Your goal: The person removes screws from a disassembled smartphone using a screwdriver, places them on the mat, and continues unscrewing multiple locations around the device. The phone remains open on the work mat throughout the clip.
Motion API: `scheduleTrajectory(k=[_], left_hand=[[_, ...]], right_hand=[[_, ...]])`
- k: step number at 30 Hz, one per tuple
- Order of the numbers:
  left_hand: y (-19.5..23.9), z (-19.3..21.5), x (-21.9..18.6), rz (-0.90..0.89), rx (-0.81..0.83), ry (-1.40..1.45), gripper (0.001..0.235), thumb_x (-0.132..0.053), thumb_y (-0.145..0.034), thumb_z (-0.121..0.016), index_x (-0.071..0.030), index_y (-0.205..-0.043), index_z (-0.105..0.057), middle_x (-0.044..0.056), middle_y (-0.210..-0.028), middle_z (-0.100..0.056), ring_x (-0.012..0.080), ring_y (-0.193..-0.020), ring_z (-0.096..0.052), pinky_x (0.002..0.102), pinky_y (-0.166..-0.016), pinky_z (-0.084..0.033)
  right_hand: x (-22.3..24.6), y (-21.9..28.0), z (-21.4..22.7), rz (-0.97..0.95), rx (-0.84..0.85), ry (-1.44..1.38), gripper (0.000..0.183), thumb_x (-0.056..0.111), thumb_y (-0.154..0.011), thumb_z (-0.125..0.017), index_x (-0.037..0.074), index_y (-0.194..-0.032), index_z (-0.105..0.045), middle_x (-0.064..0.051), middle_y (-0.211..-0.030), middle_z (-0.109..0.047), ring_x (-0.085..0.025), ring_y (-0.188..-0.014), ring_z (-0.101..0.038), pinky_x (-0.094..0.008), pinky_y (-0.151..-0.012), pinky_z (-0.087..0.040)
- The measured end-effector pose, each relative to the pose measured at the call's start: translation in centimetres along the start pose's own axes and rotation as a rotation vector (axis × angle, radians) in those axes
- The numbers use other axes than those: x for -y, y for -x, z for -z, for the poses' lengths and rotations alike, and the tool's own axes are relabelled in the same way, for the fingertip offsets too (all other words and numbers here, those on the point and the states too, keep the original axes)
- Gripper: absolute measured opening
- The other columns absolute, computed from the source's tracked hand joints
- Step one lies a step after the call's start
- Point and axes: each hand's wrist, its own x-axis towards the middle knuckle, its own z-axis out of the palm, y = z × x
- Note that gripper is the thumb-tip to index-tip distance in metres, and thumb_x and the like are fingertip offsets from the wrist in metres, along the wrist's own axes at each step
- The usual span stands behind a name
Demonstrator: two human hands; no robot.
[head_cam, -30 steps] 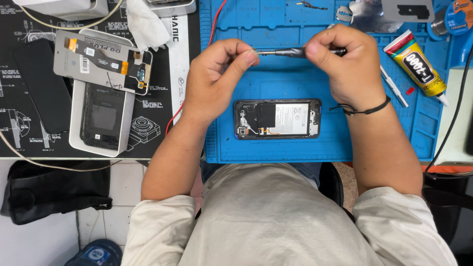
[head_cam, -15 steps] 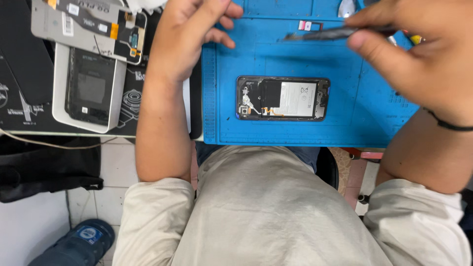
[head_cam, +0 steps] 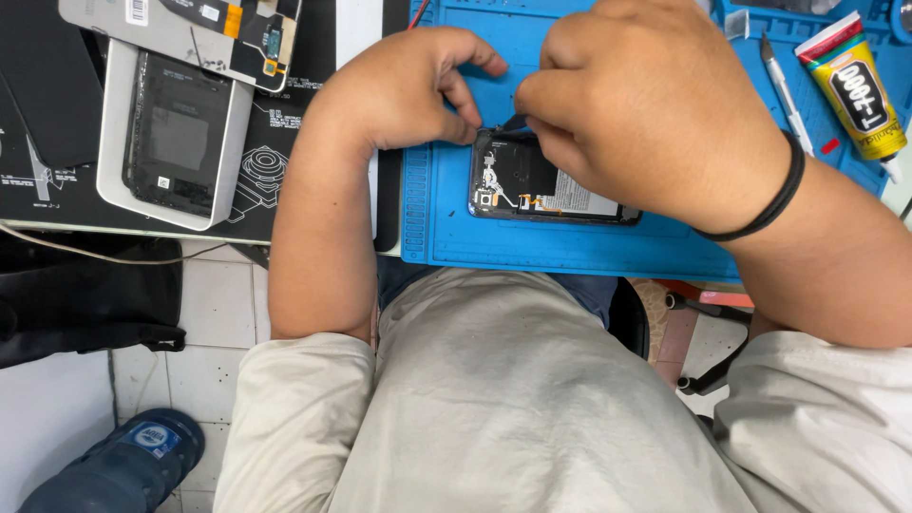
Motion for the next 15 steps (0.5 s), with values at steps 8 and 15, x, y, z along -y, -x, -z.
scheduleTrajectory(k=[8,15], left_hand=[[0.0,-0.3,-0.2,0.041,-0.027,-0.053,0.062,0.000,-0.070,-0.083,-0.012,-0.128,-0.067,0.001,-0.088,-0.079,0.0110,-0.082,-0.076,0.026,-0.075,-0.056],[-0.2,-0.5,-0.1,-0.031,-0.064,-0.029,0.048,0.002,-0.070,-0.083,-0.008,-0.115,-0.069,0.002,-0.088,-0.078,0.0126,-0.083,-0.077,0.026,-0.073,-0.057]], right_hand=[[0.1,-1.3,-0.9,0.020,0.068,-0.070,0.009,0.012,-0.072,-0.078,0.009,-0.078,-0.071,-0.008,-0.074,-0.060,-0.031,-0.074,-0.062,-0.044,-0.073,-0.049],[0.7,-2.4,-1.3,0.025,0.160,0.176,0.012,0.023,-0.090,-0.074,0.012,-0.089,-0.073,-0.007,-0.080,-0.068,-0.027,-0.075,-0.066,-0.040,-0.075,-0.052]])
